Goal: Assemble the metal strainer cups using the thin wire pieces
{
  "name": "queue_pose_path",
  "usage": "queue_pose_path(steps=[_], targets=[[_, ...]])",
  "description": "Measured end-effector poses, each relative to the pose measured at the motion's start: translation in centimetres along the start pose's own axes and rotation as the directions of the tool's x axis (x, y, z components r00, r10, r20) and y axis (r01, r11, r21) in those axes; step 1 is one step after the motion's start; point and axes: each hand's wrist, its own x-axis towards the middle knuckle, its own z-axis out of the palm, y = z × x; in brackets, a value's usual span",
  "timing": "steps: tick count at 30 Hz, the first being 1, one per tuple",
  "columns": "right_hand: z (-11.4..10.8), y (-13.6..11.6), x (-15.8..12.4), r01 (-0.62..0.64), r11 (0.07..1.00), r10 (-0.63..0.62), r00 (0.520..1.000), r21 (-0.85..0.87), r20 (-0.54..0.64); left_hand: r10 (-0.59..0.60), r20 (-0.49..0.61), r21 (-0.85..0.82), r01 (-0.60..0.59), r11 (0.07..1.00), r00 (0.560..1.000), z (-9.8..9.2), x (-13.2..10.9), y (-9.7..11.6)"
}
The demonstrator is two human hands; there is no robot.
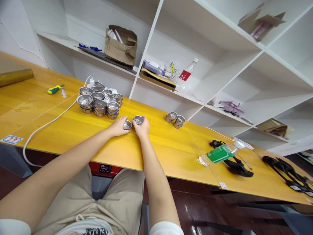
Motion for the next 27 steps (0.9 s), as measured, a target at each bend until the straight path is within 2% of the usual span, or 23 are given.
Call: queue_pose_path(steps=[3, 7, 11, 13, 15, 17, 19, 21, 27], targets=[[1.2, 0.7, 0.3, 0.008, 1.000, -0.008, 1.000, 0.011, -0.003, -0.033, -0.025, -0.008, 0.033, 0.999, 0.999, -0.5, 0.0, 0.3], [2.2, 1.0, 0.7, 0.014, 0.985, -0.016, 1.000, 0.169, 0.011, -0.023, -0.055, 0.007, 0.023, 1.000, 0.998, -0.7, 0.0, 0.1], [0.7, 1.1, 1.3, 0.054, 0.970, -0.063, 0.998, 0.238, 0.031, 0.022, -0.074, 0.041, -0.019, 0.999, 0.997, -0.7, 0.1, 0.0], [-1.0, 1.4, 1.7, 0.013, 0.993, -0.011, 1.000, 0.120, -0.017, 0.033, -0.079, 0.060, -0.028, 0.998, 0.996, -0.7, 0.0, 0.1], [-2.9, 2.0, 2.2, -0.124, 0.985, 0.119, 0.992, -0.117, -0.047, 0.030, -0.076, 0.074, -0.024, 0.997, 0.997, -0.9, -0.1, 0.2], [-4.4, 2.7, 2.5, -0.271, 0.897, 0.295, 0.955, -0.348, 0.015, 0.027, -0.067, 0.083, -0.021, 0.996, 0.997, -1.0, -0.2, 0.3], [-5.4, 3.3, 2.8, -0.322, 0.813, 0.428, 0.895, -0.486, 0.123, 0.027, -0.061, 0.095, -0.021, 0.995, 0.998, -1.1, -0.3, 0.4], [-5.8, 3.5, 2.9, -0.320, 0.776, 0.479, 0.860, -0.544, 0.177, 0.035, -0.059, 0.106, -0.028, 0.994, 0.998, -1.0, -0.3, 0.4], [-5.6, 3.0, 2.7, -0.305, 0.726, 0.507, 0.843, -0.617, 0.180, 0.023, -0.042, 0.125, -0.017, 0.992, 0.999, -1.1, -0.4, 0.7]])
